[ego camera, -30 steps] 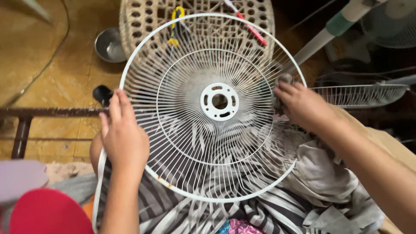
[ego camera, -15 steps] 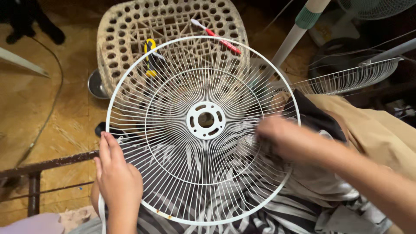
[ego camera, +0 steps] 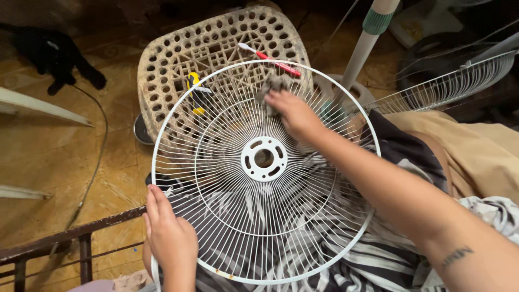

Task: The person cleans the fan cage with a cloth, then attaches the cage to the fan motor. They insert a small metal piece into the motor hub, then mount a red fan blade onto the hub and secure it.

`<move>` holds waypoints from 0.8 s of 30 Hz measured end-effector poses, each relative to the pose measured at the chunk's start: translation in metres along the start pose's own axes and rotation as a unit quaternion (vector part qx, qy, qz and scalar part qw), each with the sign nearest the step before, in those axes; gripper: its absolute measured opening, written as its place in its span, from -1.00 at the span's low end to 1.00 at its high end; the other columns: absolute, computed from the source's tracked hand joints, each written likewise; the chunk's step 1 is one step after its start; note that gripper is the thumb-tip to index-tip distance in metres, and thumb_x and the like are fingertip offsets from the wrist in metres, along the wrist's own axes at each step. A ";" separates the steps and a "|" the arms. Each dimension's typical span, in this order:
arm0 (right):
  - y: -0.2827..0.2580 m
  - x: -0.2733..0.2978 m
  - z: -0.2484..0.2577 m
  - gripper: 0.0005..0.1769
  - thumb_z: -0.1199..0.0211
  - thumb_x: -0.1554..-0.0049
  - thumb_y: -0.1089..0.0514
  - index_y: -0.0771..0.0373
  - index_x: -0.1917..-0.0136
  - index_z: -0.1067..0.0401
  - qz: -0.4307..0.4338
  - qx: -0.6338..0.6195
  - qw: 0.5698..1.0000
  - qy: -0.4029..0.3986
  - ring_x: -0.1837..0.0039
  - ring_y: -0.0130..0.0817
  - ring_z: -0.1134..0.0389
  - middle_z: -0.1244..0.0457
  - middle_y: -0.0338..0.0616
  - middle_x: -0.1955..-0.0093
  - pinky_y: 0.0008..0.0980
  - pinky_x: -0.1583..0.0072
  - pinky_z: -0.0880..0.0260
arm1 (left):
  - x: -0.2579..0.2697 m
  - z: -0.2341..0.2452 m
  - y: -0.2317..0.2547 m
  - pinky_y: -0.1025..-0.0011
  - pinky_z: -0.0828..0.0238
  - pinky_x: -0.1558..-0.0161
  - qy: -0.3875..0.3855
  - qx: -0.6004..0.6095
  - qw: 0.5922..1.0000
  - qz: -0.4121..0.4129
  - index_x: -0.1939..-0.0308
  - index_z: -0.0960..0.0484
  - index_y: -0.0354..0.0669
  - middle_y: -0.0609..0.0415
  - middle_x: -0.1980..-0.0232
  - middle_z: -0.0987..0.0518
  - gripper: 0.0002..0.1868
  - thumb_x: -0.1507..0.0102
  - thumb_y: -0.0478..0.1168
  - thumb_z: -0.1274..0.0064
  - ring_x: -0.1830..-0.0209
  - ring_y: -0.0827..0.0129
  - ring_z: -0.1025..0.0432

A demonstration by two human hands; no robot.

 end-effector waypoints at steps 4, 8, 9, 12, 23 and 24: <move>-0.048 0.030 -0.011 -0.54 -0.12 -0.26 0.07 0.01 -0.42 -0.41 0.004 -0.174 0.982 -0.068 -0.49 -0.22 -0.28 -0.32 -0.23 -0.43 -0.14 -0.53 -0.18 | 0.000 0.002 0.003 -0.03 -0.08 -0.43 0.007 0.000 1.000 -0.013 -0.55 -0.13 -0.39 -0.36 -0.52 -0.24 -0.19 -0.15 -0.45 0.20 -0.41 -0.31 -0.22; -0.071 0.042 0.007 -0.49 -0.13 -0.23 -0.03 0.03 -0.42 -0.37 0.095 -0.051 0.987 -0.120 -0.52 -0.09 -0.18 -0.28 -0.21 -0.45 -0.04 -0.50 -0.16 | -0.002 0.003 0.005 -0.05 -0.06 -0.43 0.004 0.006 1.000 -0.026 -0.53 -0.12 -0.42 -0.38 -0.52 -0.24 -0.20 -0.16 -0.44 0.20 -0.42 -0.30 -0.21; -0.059 0.035 0.012 -0.45 -0.10 -0.22 -0.12 -0.03 -0.45 -0.33 0.075 -0.013 0.988 -0.135 -0.52 -0.13 -0.15 -0.25 -0.27 -0.47 -0.04 -0.51 -0.10 | -0.001 0.003 0.005 -0.05 -0.06 -0.43 0.003 0.006 1.000 -0.029 -0.53 -0.12 -0.42 -0.39 -0.51 -0.24 -0.21 -0.16 -0.44 0.19 -0.42 -0.28 -0.21; -0.020 0.007 0.030 -0.38 0.11 -0.26 -0.27 -0.14 -0.52 -0.21 0.007 0.141 0.983 -0.114 -0.58 -0.04 0.05 -0.05 -0.18 -0.59 0.04 -0.52 0.17 | -0.002 0.000 0.003 -0.06 -0.06 -0.41 -0.005 0.005 1.000 -0.024 -0.53 -0.12 -0.42 -0.39 -0.51 -0.24 -0.20 -0.14 -0.44 0.19 -0.40 -0.29 -0.21; -0.122 0.082 -0.014 -0.42 0.20 -0.40 -0.12 0.12 -0.58 -0.15 0.166 -0.070 0.955 -0.236 -0.71 -0.16 0.14 0.06 -0.11 -0.69 -0.02 -0.66 0.27 | -0.002 0.002 0.006 -0.04 -0.06 -0.42 0.000 -0.007 1.000 -0.020 -0.53 -0.10 -0.44 -0.38 -0.51 -0.23 -0.19 -0.14 -0.47 0.21 -0.40 -0.31 -0.22; -0.124 0.080 -0.011 -0.43 0.20 -0.39 -0.11 0.11 -0.56 -0.17 0.174 -0.060 0.955 -0.233 -0.70 -0.17 0.12 0.03 -0.14 -0.68 0.00 -0.66 0.28 | -0.002 0.003 0.006 -0.04 -0.05 -0.43 0.002 -0.009 1.000 -0.021 -0.54 -0.10 -0.44 -0.38 -0.51 -0.23 -0.19 -0.14 -0.47 0.21 -0.41 -0.30 -0.22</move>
Point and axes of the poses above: each hand's wrist, its own x-axis away from the middle knuckle, its own z-axis out of the back of the hand, y = z × x, the point moved 9 cm from there along -x, towards the middle knuckle
